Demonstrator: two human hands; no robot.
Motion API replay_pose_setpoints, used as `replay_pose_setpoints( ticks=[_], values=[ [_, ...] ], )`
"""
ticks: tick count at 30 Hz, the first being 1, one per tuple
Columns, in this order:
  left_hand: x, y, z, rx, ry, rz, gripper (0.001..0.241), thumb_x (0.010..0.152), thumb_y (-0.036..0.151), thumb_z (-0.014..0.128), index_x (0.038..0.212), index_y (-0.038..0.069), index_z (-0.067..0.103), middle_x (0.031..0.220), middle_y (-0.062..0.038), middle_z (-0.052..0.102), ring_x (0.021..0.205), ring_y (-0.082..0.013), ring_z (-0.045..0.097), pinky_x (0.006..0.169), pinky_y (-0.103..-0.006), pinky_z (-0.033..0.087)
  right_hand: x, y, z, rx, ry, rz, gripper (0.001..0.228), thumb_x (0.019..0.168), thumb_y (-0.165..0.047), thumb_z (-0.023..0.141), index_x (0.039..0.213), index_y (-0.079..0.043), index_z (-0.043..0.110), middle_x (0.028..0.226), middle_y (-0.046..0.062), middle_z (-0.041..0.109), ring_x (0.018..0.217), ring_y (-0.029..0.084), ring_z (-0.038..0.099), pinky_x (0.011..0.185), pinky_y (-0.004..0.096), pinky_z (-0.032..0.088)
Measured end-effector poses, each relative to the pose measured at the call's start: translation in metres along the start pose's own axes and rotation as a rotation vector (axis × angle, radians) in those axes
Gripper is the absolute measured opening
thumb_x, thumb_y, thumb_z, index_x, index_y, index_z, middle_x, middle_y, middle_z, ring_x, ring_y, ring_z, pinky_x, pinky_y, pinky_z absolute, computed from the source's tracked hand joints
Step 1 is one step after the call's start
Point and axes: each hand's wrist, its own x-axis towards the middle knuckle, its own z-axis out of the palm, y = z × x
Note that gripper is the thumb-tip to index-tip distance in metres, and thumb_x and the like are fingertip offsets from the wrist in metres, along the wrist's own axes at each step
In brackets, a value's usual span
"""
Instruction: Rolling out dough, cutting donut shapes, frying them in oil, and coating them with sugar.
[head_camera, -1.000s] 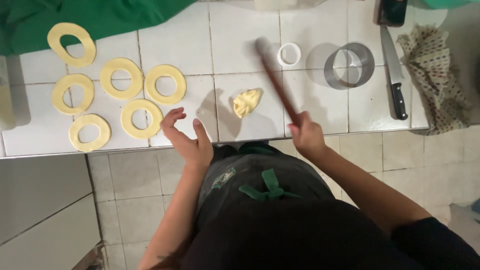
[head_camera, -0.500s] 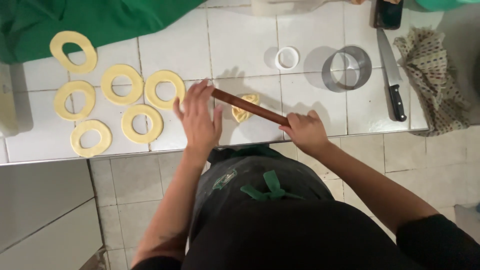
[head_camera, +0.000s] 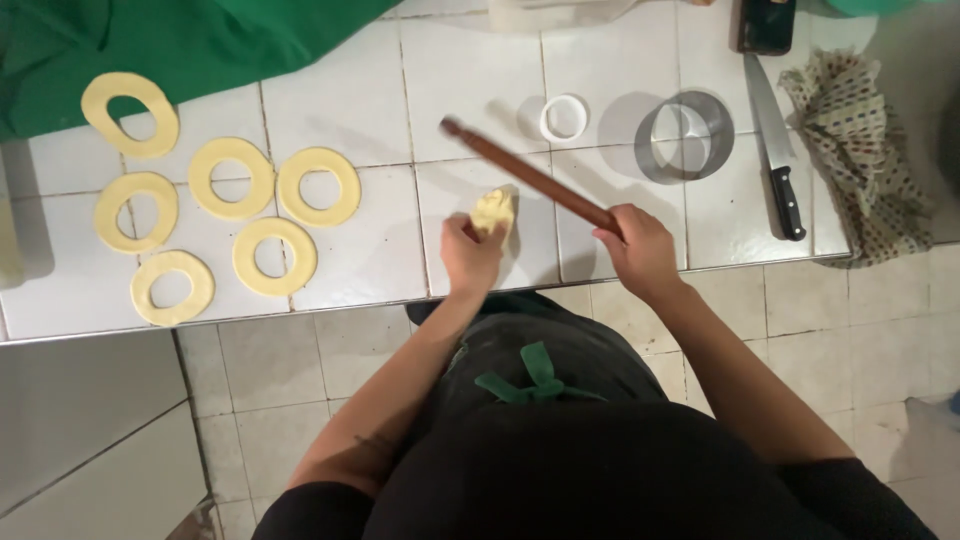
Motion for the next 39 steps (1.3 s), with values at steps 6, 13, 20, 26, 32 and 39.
replay_pose_setpoints(
  ticks=[6, 13, 20, 26, 32, 39],
  values=[
    [-0.056, 0.011, -0.073, 0.138, 0.423, 0.435, 0.068, 0.083, 0.021, 0.078, 0.132, -0.009, 0.042, 0.125, -0.024, 0.043, 0.103, -0.0294, 0.049, 0.093, -0.0477, 0.045, 0.030, -0.027, 0.014, -0.242, -0.248, -0.244, 0.028, 0.092, -0.035, 0.071, 0.106, -0.012, 0.066, 0.092, 0.005, 0.063, 0.089, 0.025, 0.059, 0.085, 0.046, 0.034],
    [0.014, 0.006, -0.110, 0.879, 0.090, 0.586, 0.062, 0.103, 0.028, 0.053, 0.160, 0.012, 0.034, 0.168, -0.005, 0.032, 0.157, -0.0286, 0.021, 0.121, -0.0651, 0.011, 0.054, -0.034, 0.050, -0.124, -0.231, -0.311, 0.030, 0.092, -0.037, 0.071, 0.102, -0.010, 0.062, 0.098, 0.009, 0.061, 0.095, 0.030, 0.058, 0.084, 0.046, 0.034],
    [0.064, 0.033, -0.089, 0.968, -0.016, 0.618, 0.075, 0.101, 0.030, 0.051, 0.162, -0.001, 0.019, 0.169, -0.019, 0.021, 0.157, -0.0325, 0.014, 0.124, -0.0554, 0.013, 0.079, -0.027, 0.072, -0.255, -0.069, 0.052, 0.049, 0.102, -0.041, 0.069, 0.123, 0.001, 0.055, 0.126, 0.017, 0.055, 0.123, 0.038, 0.050, 0.100, 0.056, 0.040],
    [0.027, 0.005, -0.101, 1.026, -0.173, 0.610, 0.082, 0.100, 0.039, 0.048, 0.156, -0.010, 0.016, 0.165, -0.030, 0.019, 0.154, -0.0407, 0.019, 0.123, -0.0525, 0.020, 0.066, -0.038, 0.076, -0.383, -0.206, 0.140, 0.109, 0.083, -0.053, 0.072, 0.155, 0.011, 0.020, 0.166, 0.029, 0.014, 0.155, 0.044, 0.012, 0.113, 0.070, 0.019],
    [0.082, 0.078, -0.089, 1.124, -0.169, 0.619, 0.081, 0.099, 0.040, 0.043, 0.158, -0.006, 0.012, 0.168, -0.023, 0.013, 0.156, -0.0335, 0.016, 0.122, -0.0508, 0.019, 0.101, -0.019, 0.094, -0.252, -0.059, 0.207, 0.114, 0.097, -0.060, 0.060, 0.160, 0.015, 0.003, 0.169, 0.038, 0.005, 0.158, 0.051, 0.005, 0.118, 0.072, 0.015],
    [0.029, 0.038, -0.095, 1.118, -0.367, 0.487, 0.089, 0.100, 0.054, 0.040, 0.158, -0.003, 0.004, 0.168, -0.022, 0.003, 0.157, -0.0355, 0.007, 0.124, -0.0493, 0.016, 0.042, -0.035, 0.079, -0.375, -0.387, 0.234, 0.123, 0.083, -0.073, 0.054, 0.155, 0.011, 0.002, 0.165, 0.029, -0.001, 0.155, 0.043, 0.001, 0.118, 0.070, 0.011]
  ],
)
